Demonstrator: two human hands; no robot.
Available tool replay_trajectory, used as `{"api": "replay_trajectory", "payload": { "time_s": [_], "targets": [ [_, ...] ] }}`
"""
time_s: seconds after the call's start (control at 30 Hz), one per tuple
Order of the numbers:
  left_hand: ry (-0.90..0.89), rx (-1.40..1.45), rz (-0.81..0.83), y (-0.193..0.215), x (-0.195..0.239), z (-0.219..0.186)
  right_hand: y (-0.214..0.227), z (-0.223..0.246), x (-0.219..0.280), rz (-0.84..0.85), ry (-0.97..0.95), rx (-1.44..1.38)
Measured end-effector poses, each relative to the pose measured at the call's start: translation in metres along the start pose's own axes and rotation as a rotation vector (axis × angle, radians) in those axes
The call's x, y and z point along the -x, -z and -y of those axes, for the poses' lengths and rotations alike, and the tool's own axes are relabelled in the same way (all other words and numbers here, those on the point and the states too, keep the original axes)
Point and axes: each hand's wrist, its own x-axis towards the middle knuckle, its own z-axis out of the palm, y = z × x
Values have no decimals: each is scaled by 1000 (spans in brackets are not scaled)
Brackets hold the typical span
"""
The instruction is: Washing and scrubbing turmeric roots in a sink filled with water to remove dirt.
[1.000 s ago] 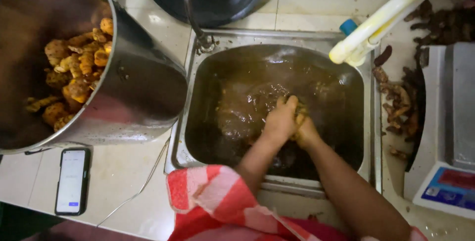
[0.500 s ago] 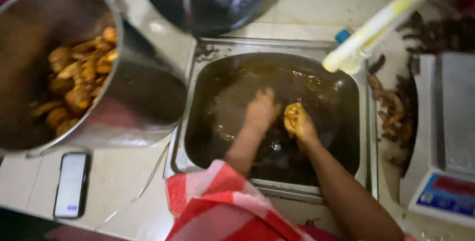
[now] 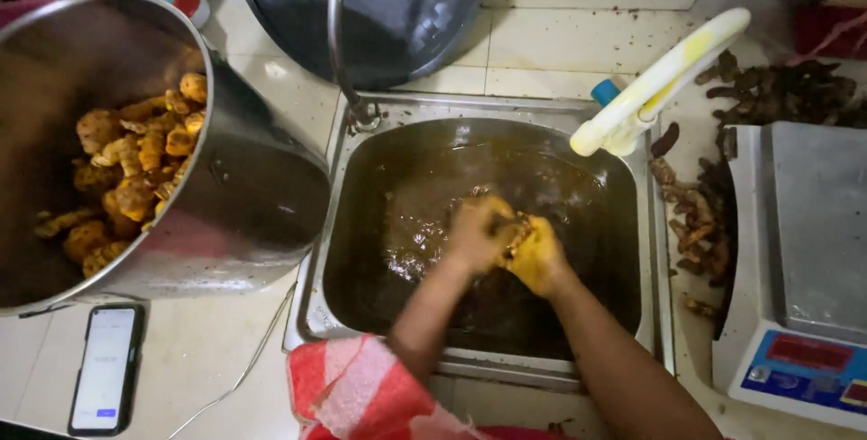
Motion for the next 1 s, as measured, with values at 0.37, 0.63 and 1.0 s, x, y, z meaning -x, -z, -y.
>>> {"api": "replay_trajectory", "payload": {
  "time_s": [0.37, 0.63, 1.0],
  "targets": [
    [264, -420, 17, -5, -5, 29, 48, -2, -44, 147, 120, -117],
    [261, -386, 80, -12, 6, 6, 8, -9, -12, -106, 43, -82],
    [59, -306, 118, -29, 3, -7, 19, -7, 5, 304, 230, 104]
  ]
}}
